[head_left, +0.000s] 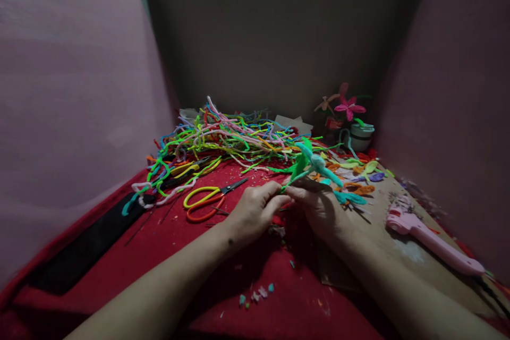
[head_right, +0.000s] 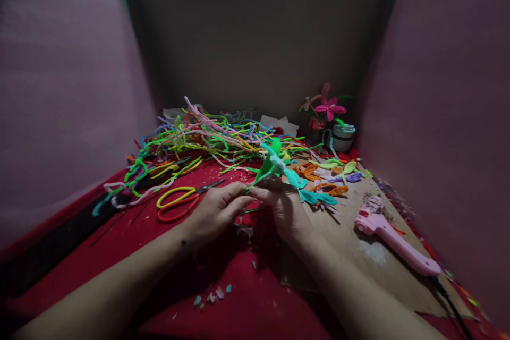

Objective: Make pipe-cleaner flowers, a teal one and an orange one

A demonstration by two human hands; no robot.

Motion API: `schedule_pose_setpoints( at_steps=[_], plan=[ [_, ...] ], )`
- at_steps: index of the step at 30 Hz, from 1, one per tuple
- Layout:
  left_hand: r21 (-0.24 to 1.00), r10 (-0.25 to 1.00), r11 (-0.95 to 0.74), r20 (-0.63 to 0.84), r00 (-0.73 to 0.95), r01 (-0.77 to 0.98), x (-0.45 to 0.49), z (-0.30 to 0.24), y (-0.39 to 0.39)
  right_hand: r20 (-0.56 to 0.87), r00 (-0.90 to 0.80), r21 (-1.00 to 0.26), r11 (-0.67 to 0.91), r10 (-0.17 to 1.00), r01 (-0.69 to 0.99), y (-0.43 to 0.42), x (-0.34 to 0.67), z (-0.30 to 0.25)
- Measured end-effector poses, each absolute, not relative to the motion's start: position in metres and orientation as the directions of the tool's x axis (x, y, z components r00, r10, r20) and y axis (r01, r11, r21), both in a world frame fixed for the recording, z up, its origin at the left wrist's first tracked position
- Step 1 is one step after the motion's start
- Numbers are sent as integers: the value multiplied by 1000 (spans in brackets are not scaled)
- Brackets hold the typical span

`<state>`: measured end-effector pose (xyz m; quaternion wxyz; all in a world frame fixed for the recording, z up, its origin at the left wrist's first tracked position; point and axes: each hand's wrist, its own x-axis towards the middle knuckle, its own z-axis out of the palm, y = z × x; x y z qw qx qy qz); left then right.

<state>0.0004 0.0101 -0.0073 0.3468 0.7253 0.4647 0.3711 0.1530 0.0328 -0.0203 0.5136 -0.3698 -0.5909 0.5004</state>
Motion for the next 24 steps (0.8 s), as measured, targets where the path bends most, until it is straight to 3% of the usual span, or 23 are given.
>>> schedule_pose_setpoints(
  at_steps=[2, 4, 7, 11, 16, 19, 21, 24],
  plan=[
    [686, 886, -463, 376, 272, 561, 2, -13, 9, 234, -157, -972, 235, 959, -12, 29, 152, -16],
    [636, 871, -485, 415, 264, 600, 2, -16, 10, 224, -133, -971, 232, 965, 48, 26, 150, -14],
    [773, 915, -402, 331, 228, 490, 1, -13, 11, 239, -177, -969, 247, 955, 24, 25, 150, -16],
    [975, 959, -116, 60, 276, 190, 2, -3, 11, 248, -242, -968, 228, 938, -106, 26, 151, -23],
    [993, 898, 107, -76, 434, -48, -2, -2, 11, 105, -387, -904, -75, 916, -422, 28, 147, -24],
    [972, 847, 205, -116, 518, -118, -2, -2, 11, 119, -369, -891, -64, 922, -449, 29, 147, -23],
    [987, 862, 156, -113, 494, -47, -1, -1, 10, 126, -319, -924, -5, 939, -381, 30, 147, -24],
    [949, 943, -176, 87, 321, 260, 2, -4, 9, 138, -216, -961, 77, 967, -266, 30, 148, -29]
  ],
)
